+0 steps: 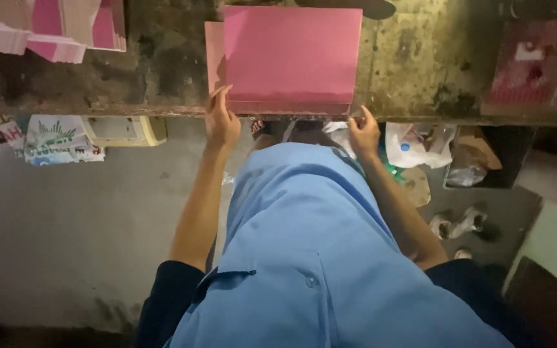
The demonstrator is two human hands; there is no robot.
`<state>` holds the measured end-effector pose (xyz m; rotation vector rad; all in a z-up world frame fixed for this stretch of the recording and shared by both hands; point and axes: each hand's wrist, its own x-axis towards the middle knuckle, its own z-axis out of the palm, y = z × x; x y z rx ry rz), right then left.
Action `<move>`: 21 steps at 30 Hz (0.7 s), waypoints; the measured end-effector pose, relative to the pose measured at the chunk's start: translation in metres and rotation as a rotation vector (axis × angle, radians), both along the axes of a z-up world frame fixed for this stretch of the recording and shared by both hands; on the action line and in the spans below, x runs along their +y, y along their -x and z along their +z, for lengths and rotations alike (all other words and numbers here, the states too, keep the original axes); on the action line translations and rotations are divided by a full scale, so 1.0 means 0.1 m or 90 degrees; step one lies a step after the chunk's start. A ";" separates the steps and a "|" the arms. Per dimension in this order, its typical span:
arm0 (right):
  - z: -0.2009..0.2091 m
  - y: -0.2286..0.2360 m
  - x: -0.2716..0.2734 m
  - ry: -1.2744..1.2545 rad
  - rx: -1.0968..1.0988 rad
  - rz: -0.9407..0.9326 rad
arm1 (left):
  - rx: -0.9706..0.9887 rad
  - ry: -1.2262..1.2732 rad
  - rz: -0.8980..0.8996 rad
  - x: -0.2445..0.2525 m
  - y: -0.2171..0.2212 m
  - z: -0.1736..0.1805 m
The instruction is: The person stands at a workbench assembling pink paper folders. They align a pink sheet over a backing board, press and smooth it flat, fold and crease the edges, and at times reach for a brush and paste container at the side of the bench before pressing the next sheet into place.
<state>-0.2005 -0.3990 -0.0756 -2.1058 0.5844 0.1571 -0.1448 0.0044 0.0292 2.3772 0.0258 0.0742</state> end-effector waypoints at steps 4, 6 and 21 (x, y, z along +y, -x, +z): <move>-0.01 0.08 0.27 0.092 -0.002 0.023 | 0.017 -0.016 -0.039 -0.01 0.15 0.10; 0.09 0.08 0.39 0.103 -0.008 0.024 | 0.016 -0.031 -0.049 -0.01 0.19 0.04; 0.12 0.10 0.60 0.175 -0.075 -0.051 | -0.077 0.004 -0.105 0.06 0.24 -0.57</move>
